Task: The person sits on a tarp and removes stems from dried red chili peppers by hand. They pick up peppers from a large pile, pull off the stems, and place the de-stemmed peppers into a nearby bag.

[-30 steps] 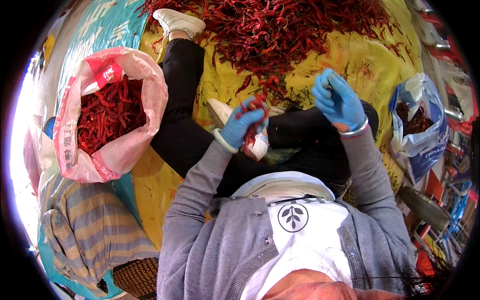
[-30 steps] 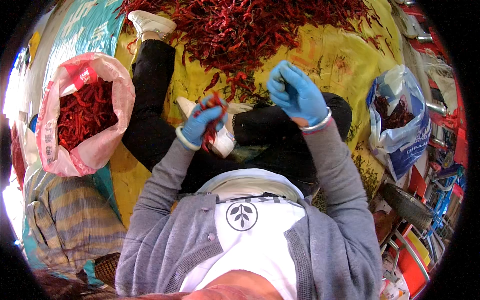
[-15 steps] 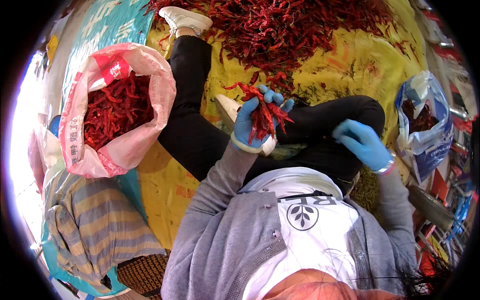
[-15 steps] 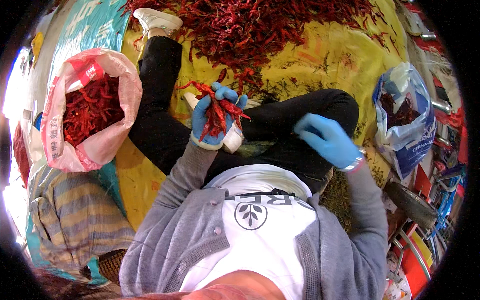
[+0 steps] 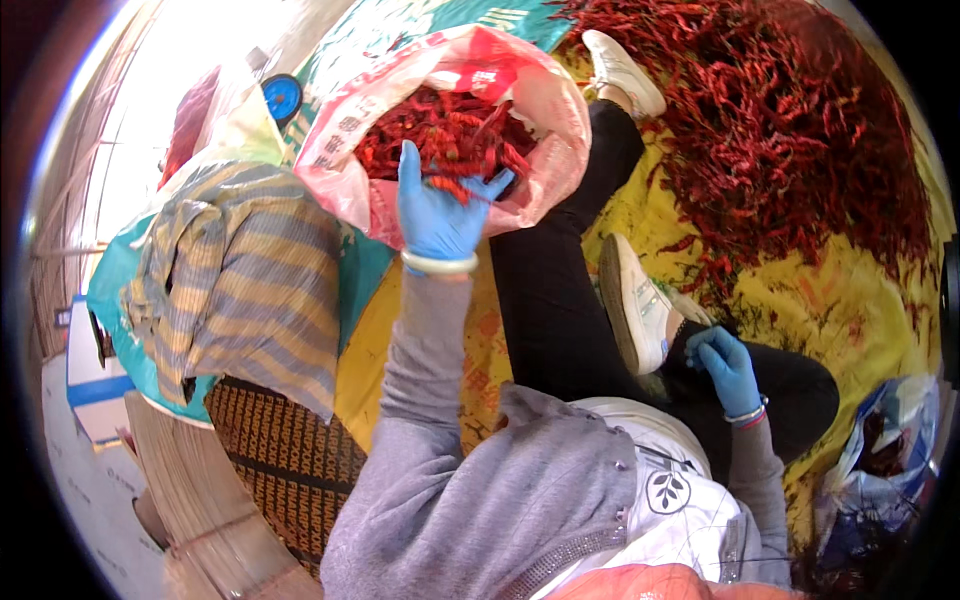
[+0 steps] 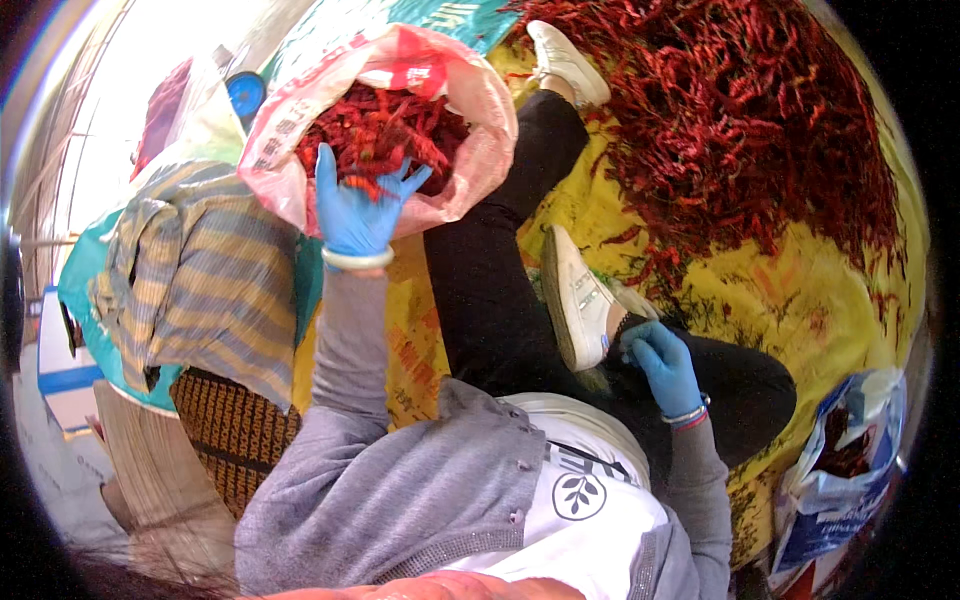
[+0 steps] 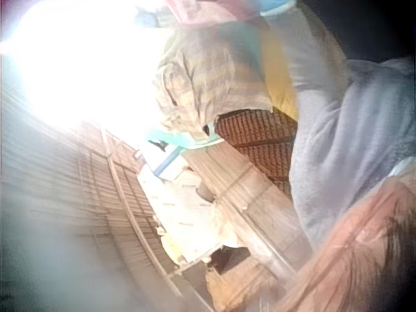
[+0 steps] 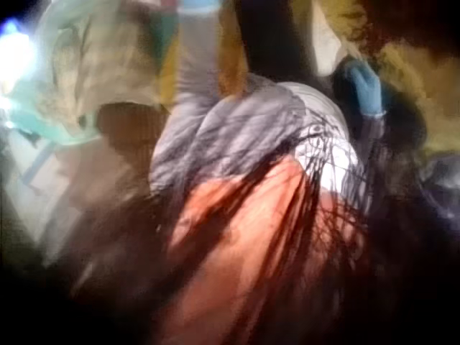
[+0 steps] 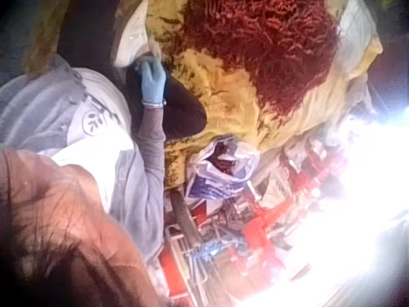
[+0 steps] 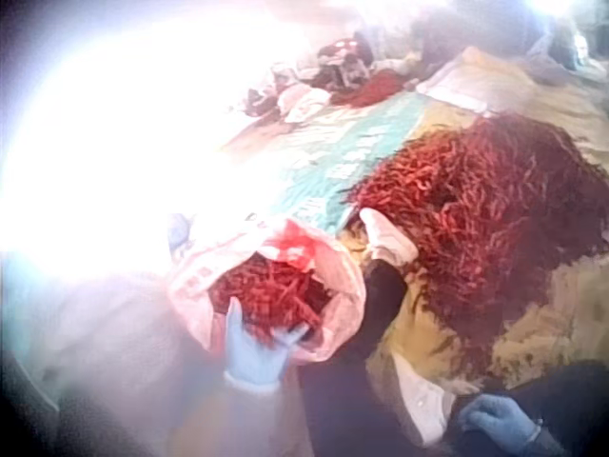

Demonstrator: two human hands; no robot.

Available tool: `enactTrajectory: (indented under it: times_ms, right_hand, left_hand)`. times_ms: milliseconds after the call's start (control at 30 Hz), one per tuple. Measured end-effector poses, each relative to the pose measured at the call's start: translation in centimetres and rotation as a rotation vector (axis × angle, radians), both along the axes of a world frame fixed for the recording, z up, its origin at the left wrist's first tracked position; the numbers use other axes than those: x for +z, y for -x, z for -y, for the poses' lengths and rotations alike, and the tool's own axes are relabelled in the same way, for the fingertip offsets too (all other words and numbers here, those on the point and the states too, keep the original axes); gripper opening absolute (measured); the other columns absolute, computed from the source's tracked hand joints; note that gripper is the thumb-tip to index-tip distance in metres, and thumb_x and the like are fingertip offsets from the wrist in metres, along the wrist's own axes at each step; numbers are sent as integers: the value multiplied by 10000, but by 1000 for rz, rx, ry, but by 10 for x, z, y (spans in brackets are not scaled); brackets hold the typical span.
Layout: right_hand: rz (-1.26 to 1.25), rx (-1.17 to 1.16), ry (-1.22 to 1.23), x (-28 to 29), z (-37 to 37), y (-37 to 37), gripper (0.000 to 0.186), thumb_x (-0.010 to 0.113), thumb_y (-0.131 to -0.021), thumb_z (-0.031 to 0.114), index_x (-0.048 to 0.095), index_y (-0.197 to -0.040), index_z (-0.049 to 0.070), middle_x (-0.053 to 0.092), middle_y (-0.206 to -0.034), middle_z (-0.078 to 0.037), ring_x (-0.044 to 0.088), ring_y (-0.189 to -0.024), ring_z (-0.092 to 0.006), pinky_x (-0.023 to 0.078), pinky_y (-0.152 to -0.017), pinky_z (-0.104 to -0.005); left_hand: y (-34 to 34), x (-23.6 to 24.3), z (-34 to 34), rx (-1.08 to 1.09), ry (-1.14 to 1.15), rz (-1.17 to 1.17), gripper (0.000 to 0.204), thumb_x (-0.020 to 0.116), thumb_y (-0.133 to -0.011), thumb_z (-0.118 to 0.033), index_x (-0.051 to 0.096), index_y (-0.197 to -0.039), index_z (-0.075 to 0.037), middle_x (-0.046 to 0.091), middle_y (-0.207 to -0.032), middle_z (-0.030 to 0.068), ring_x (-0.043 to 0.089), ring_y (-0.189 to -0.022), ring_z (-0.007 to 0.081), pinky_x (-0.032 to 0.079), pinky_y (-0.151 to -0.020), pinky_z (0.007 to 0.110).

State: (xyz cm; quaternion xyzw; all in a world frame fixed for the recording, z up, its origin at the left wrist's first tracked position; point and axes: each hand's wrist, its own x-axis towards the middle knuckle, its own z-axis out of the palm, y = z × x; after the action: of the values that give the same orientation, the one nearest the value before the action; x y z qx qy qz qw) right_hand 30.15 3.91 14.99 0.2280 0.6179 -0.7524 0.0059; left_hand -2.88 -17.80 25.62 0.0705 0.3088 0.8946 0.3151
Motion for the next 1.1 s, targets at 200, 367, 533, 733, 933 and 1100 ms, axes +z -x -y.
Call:
enactTrajectory:
  times_ms: [200,367,533,733,933,1100]
  right_hand:
    - [83,-5,25,-7,-4,-13,129,471,-901,85,566,-922,0,576,-830,-30,534,-724,-100,434,-677,-232]
    - [107,18,15,-18,-8,-15,135,471,-907,97,567,-919,4,578,-825,-31,540,-725,-103,443,-681,-235]
    - [82,43,-18,-27,-13,0,152,470,-917,127,558,-939,4,591,-826,-30,550,-706,-95,445,-658,-226]
    - [107,32,-98,-22,-34,8,146,460,-911,114,553,-923,1,591,-817,-34,553,-710,-97,451,-659,-234]
    - [160,-40,-99,-45,-61,19,129,466,-900,101,563,-888,17,576,-791,-15,524,-696,-86,433,-632,-230]
    - [143,-114,-59,-60,-94,37,128,470,-913,128,568,-927,48,585,-822,-9,546,-714,-84,431,-630,-227]
  left_hand:
    - [5,-14,45,414,353,83,649,439,-903,-505,344,-1296,3,401,-1282,185,379,-1219,361,302,-1009,602]
    - [-44,-29,45,266,287,-118,454,428,-937,-394,497,-1156,-2,544,-1159,183,540,-1072,291,448,-931,444]
    - [-107,-80,-21,-470,540,-195,245,520,-919,-235,566,-1019,-16,637,-946,100,627,-846,176,500,-768,293]
    - [-113,-116,-81,-549,486,-380,192,549,-903,-155,567,-1007,6,617,-889,60,594,-816,117,490,-758,245]
    - [-103,-129,-109,-609,645,-559,161,549,-892,-125,566,-993,-1,607,-867,52,584,-805,111,482,-747,241]
    - [-114,-170,-135,-759,734,-651,162,565,-881,-163,580,-936,-12,605,-849,44,574,-792,109,473,-733,248]
